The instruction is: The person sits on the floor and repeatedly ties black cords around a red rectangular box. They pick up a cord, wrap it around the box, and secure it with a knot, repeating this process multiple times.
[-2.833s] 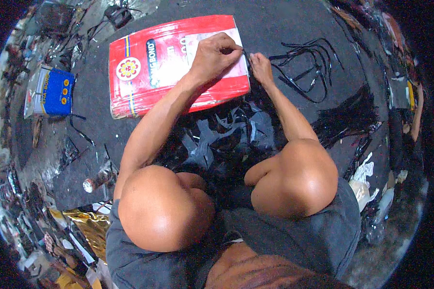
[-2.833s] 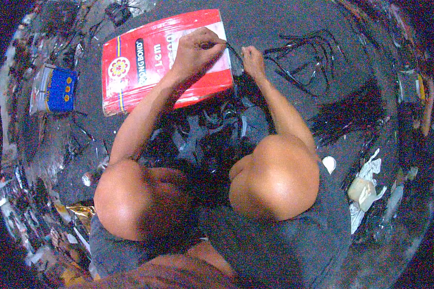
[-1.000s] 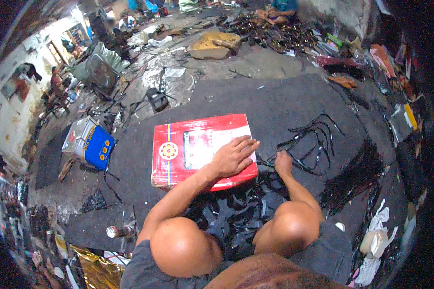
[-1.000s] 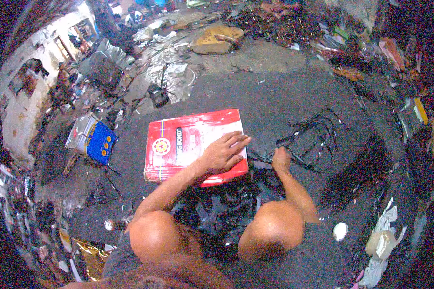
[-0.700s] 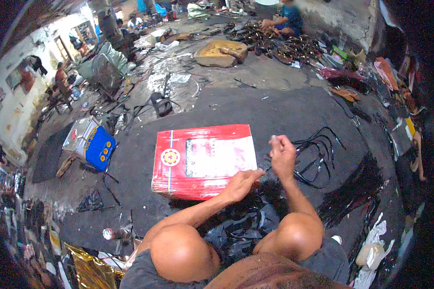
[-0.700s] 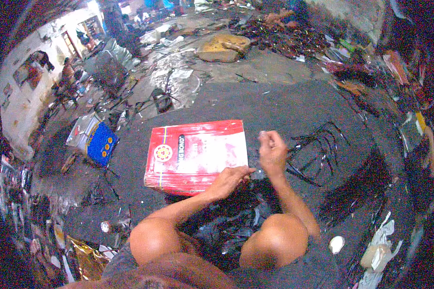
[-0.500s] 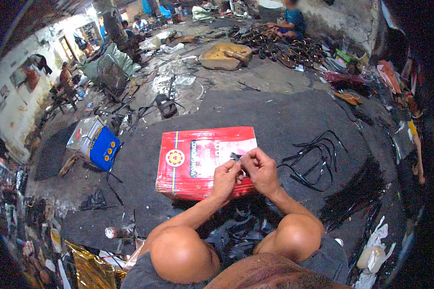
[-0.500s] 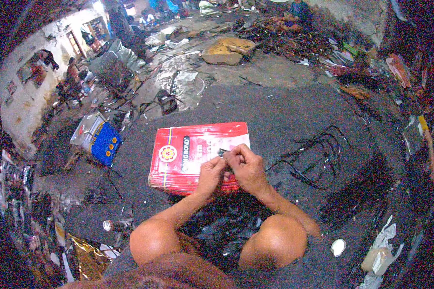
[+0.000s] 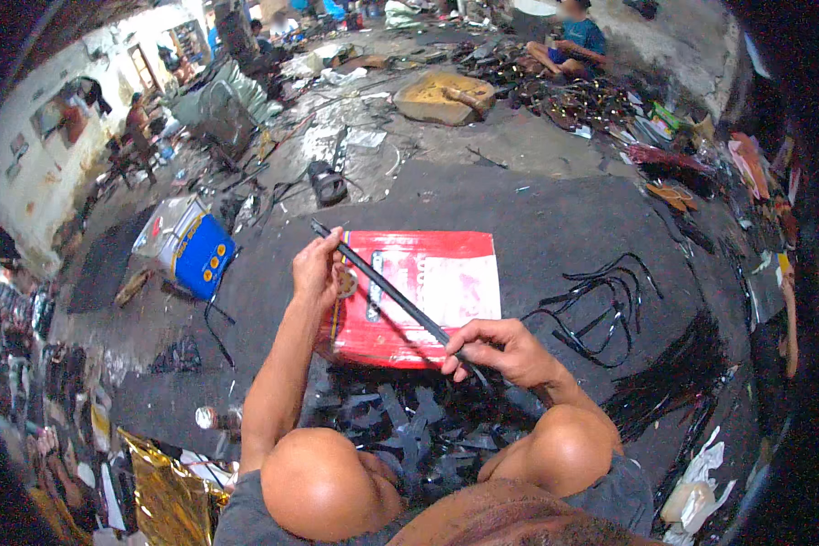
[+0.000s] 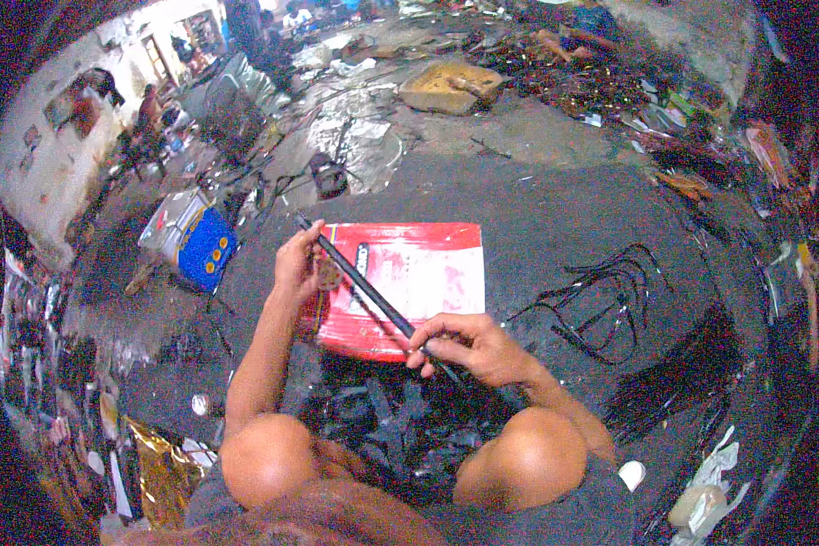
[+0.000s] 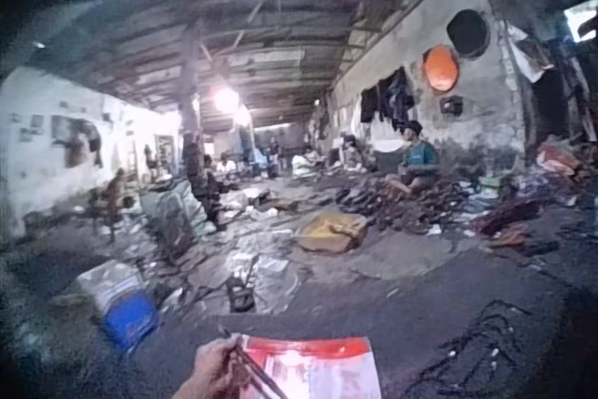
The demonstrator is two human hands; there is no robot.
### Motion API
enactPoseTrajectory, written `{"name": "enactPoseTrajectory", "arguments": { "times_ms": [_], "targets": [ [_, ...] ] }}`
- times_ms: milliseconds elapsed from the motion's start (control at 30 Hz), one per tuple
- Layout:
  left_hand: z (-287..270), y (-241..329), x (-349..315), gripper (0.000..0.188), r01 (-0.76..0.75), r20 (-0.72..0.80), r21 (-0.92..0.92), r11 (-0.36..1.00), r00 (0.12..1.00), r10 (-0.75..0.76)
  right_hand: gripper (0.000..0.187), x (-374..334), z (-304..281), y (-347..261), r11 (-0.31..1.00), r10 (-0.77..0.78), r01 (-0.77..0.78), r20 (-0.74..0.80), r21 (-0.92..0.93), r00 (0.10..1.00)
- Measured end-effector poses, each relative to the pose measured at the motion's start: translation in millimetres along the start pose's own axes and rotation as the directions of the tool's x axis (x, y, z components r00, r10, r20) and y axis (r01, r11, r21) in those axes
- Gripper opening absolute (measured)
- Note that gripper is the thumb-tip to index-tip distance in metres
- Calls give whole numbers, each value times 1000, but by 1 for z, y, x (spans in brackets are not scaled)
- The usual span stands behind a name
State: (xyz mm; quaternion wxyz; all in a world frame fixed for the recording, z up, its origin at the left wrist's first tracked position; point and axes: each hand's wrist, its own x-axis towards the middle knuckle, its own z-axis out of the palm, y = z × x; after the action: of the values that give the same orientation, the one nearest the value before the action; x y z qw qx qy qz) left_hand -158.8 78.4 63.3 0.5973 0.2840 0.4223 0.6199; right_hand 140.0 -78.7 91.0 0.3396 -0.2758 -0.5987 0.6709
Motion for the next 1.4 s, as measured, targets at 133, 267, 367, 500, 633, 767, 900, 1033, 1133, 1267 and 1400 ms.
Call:
{"name": "enactPoseTrajectory", "arguments": {
  "times_ms": [133,267,367,500,633,767,900,1033,1133,1267,1400],
  "targets": [
    [3,-11,1,9,-54,3,83,995,999,54,33,-8,-6,-17,988,-52,37,100,149,994],
    [24,-14,-33,20,-161,167,331,930,980,110,14,-1,-12,-17,912,-211,31,-402,-409,891],
    [43,-23,-59,21,-224,325,342,913,940,109,15,21,-5,-22,944,-221,62,-481,-324,849],
    [58,-39,-72,20,-220,455,300,928,888,64,14,43,-5,4,977,-184,107,-472,-185,862],
    [61,-48,-76,19,-323,472,398,859,875,110,14,53,-12,16,952,-246,121,-463,-282,852],
    [60,-57,-71,27,-144,474,280,949,881,-6,15,56,-14,34,969,-210,145,-354,-201,911],
    [60,-54,-71,32,-168,526,227,959,850,24,16,55,-13,40,966,-156,73,-338,-247,928],
    [63,-48,-69,37,-188,470,211,959,880,69,16,50,-14,38,969,-89,-3,-359,-248,929],
    [62,-43,-71,46,-184,475,220,958,878,60,16,50,-12,38,982,-97,31,-352,-189,931],
    [60,-46,-72,47,-169,501,231,958,865,32,17,52,-9,39,977,-78,-4,-375,-213,924],
    [59,-47,-71,49,-156,502,224,962,865,23,18,54,-16,47,957,-66,-44,-361,-287,930]
  ]
}}
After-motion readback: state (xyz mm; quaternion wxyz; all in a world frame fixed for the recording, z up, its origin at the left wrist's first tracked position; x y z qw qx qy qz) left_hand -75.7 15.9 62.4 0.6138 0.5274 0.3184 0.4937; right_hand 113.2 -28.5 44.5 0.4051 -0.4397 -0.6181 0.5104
